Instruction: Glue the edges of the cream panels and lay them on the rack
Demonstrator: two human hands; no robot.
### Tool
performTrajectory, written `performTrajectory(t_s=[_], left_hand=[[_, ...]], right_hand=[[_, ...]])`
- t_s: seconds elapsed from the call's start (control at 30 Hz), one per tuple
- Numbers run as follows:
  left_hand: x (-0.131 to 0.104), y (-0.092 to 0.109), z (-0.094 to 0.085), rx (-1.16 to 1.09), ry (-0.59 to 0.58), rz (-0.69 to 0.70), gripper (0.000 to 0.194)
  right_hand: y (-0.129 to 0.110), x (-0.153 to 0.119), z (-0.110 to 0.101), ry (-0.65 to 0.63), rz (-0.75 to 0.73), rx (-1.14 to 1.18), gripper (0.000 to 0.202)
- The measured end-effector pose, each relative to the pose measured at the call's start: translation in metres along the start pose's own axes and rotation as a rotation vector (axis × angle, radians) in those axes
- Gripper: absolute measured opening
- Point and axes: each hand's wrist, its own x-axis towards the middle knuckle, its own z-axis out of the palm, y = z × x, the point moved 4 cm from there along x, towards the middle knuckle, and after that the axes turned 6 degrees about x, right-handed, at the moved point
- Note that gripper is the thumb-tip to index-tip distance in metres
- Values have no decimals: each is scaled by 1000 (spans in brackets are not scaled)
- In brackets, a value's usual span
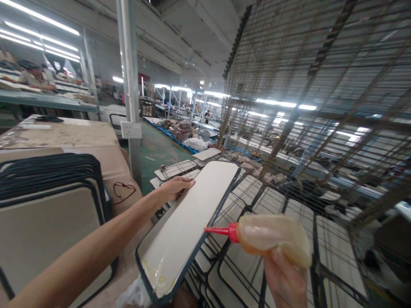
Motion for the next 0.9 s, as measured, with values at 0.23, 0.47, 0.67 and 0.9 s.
performTrajectory(t_s=[0.23,0.47,0.67,0.9], left_hand=[[5,8,0,5,37,-21,38],[8,14,-1,21,96,-32,41],[20,15,-13,34,205,-21,43],[2,14,-11,99,242,59,34]], right_hand=[[5,-10,-1,-45,68,28,69],[2,-20,9,-83,200,33,78],[24,-45,5,-96,315,83,78],[7,0,-6,207,101,210,51]])
